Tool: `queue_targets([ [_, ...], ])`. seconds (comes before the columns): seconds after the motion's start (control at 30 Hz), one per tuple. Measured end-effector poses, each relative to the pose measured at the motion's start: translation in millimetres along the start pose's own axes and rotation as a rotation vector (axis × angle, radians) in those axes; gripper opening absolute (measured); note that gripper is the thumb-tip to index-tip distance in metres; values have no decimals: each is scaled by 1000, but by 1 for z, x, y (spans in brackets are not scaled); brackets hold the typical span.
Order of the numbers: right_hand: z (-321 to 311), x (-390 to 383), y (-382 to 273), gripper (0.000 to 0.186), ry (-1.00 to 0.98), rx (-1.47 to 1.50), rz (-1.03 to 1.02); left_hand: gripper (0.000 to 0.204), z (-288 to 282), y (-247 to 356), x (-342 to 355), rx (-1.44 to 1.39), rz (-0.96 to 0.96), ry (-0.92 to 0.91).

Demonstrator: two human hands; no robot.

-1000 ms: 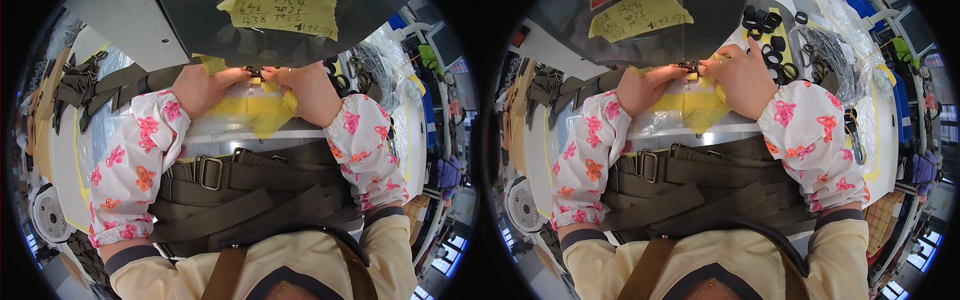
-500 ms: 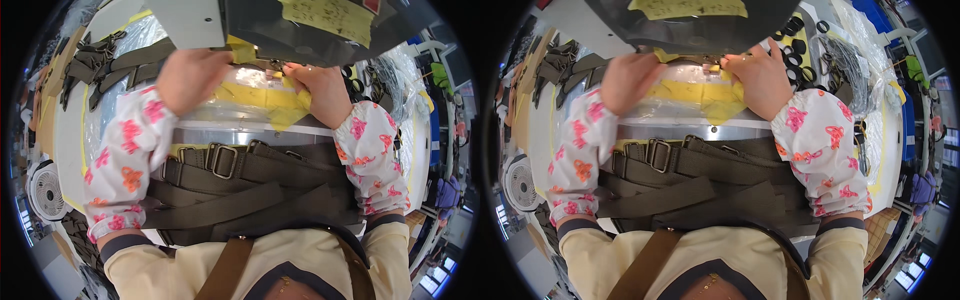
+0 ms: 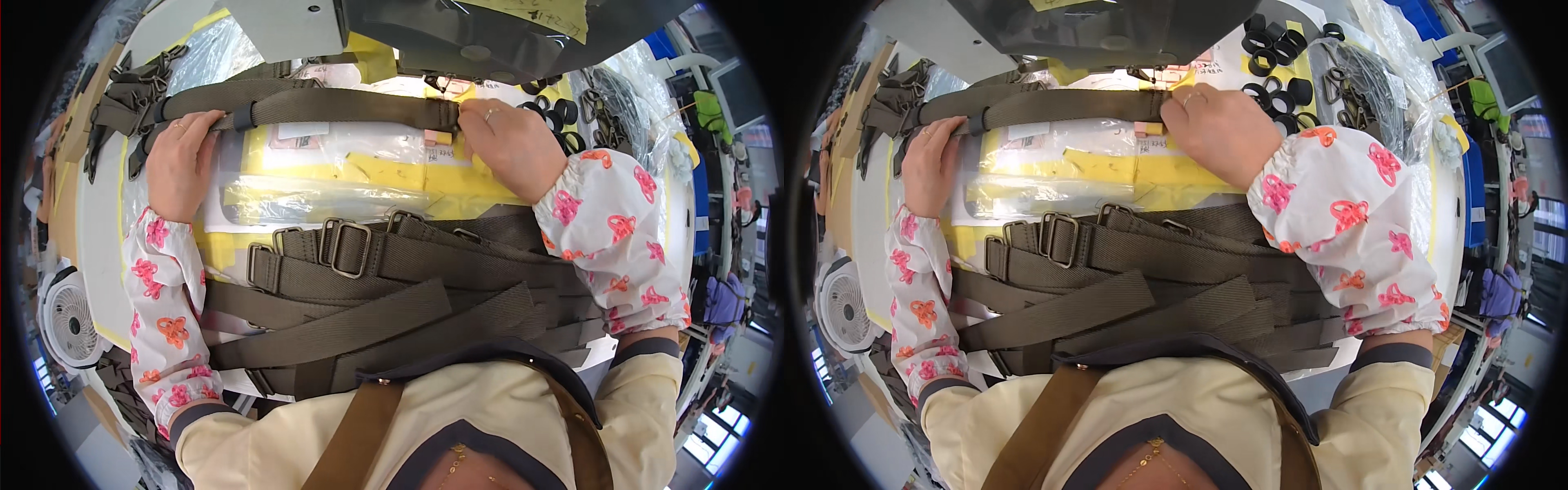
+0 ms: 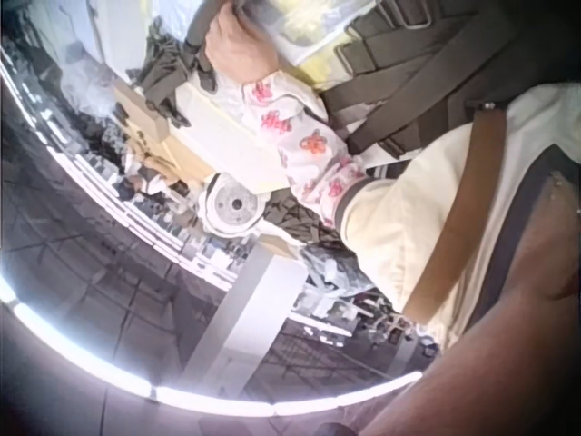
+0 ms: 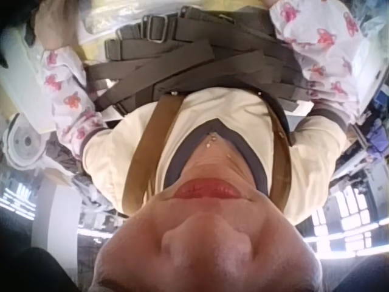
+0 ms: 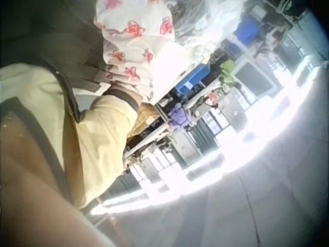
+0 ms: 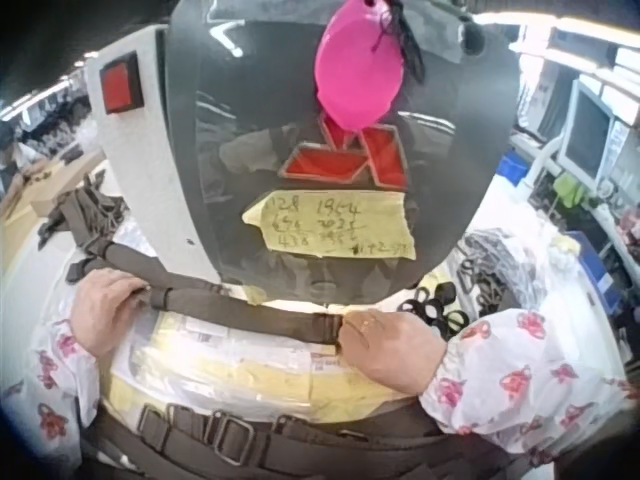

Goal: Sewing plastic buckles and loops onto green nylon straps using an industrial sewing machine.

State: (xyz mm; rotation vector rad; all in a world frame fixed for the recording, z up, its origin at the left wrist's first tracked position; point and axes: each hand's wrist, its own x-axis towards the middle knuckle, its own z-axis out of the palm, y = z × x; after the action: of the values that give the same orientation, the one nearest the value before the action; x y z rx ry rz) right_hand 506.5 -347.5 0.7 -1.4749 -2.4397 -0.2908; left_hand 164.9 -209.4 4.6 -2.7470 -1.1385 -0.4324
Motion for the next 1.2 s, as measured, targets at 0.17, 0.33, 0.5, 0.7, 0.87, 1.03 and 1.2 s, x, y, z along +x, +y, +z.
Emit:
queue_targets([
  [0.17, 8, 18, -6, 16, 69, 123, -66, 30, 7, -34, -5, 208, 152, 362],
  [0.33, 16, 94, -69, 11, 115, 21, -195, 39, -5, -126, -17, 509, -21, 205],
  [0.5, 24, 96, -59, 22, 49, -129, -199, 34, -3, -124, 5, 411, 35, 165],
  [0.7, -51, 40, -103, 48, -335, 675, -287, 38, -128, -68, -115, -274, -174, -444],
  [0.87, -46, 23, -109, 39, -404, 647, -126, 39, -111, 25, -141, -643, -155, -622],
  [1.03, -23, 5, -107, 22, -106, 749, -160, 19, -104, 37, -160, -652, -323, -618],
  [1.2, -41, -13, -70, 16, 14, 742, 94, 5, -131, 18, -101, -675, -467, -281],
])
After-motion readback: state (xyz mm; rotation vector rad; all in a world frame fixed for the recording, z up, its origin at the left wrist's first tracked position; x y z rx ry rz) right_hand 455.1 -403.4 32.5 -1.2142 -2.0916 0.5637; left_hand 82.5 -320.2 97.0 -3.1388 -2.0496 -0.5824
